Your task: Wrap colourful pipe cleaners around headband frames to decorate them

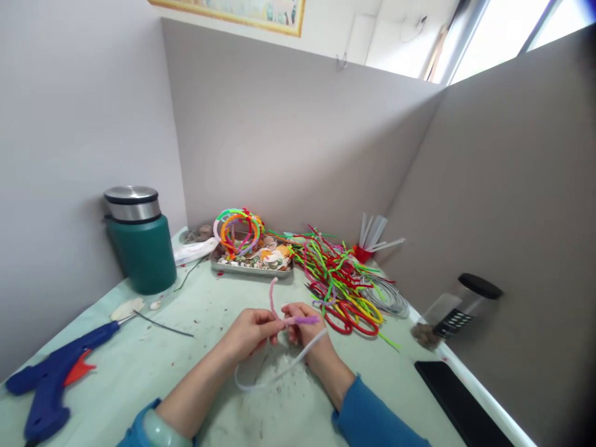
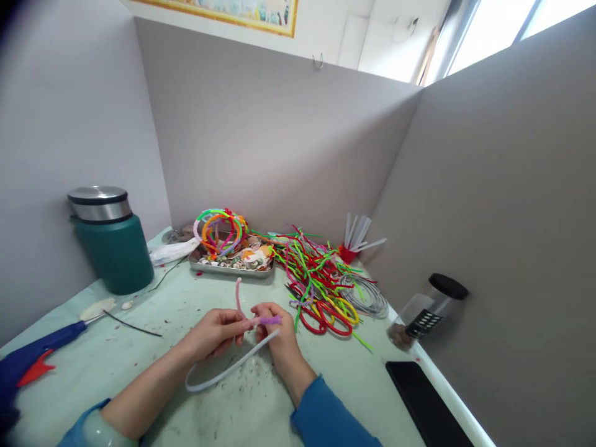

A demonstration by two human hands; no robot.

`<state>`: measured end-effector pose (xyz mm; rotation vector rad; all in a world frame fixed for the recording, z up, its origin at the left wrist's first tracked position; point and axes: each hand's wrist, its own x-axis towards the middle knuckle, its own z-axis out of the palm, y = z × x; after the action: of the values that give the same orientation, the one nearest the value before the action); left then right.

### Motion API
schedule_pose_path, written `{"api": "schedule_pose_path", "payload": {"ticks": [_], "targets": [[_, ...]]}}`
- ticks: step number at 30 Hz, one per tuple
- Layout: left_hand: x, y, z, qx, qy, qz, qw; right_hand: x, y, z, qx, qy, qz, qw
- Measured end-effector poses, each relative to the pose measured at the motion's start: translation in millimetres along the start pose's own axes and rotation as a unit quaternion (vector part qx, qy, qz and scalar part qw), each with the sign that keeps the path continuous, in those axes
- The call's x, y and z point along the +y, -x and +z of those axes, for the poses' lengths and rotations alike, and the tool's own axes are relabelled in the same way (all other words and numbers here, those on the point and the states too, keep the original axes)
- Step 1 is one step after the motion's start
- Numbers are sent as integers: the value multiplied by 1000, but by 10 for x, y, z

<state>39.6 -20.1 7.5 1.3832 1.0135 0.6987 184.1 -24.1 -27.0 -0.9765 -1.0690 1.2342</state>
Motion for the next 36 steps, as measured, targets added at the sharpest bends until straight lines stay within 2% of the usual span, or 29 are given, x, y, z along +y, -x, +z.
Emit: {"api": "schedule_pose_path", "payload": {"ticks": [5, 9, 11, 14, 19, 27, 36], "targets": [[-27, 9, 40, -58, -64, -5, 996, -60, -10, -60, -73, -48, 41, 995], [-7, 52, 64, -72, -117, -9, 991, -142, 56, -83, -166, -48, 53, 984], [-9, 60, 70, -74, -128, -6, 989, -164, 76, -90, -185, -34, 56, 981], [-24, 51, 77, -61, -131, 3, 989, -160, 74, -93, -150, -13, 39, 988], [-70, 23, 69, -42, -144, 30, 988, -159, 50, -75, -95, -36, 28, 994], [-31, 37, 66, -22, -251, 107, 962, -208, 54, -55, -83, -50, 45, 994], [88, 111, 120, 4, -302, 191, 934, -182, 45, -76, -78, -42, 37, 995]]}}
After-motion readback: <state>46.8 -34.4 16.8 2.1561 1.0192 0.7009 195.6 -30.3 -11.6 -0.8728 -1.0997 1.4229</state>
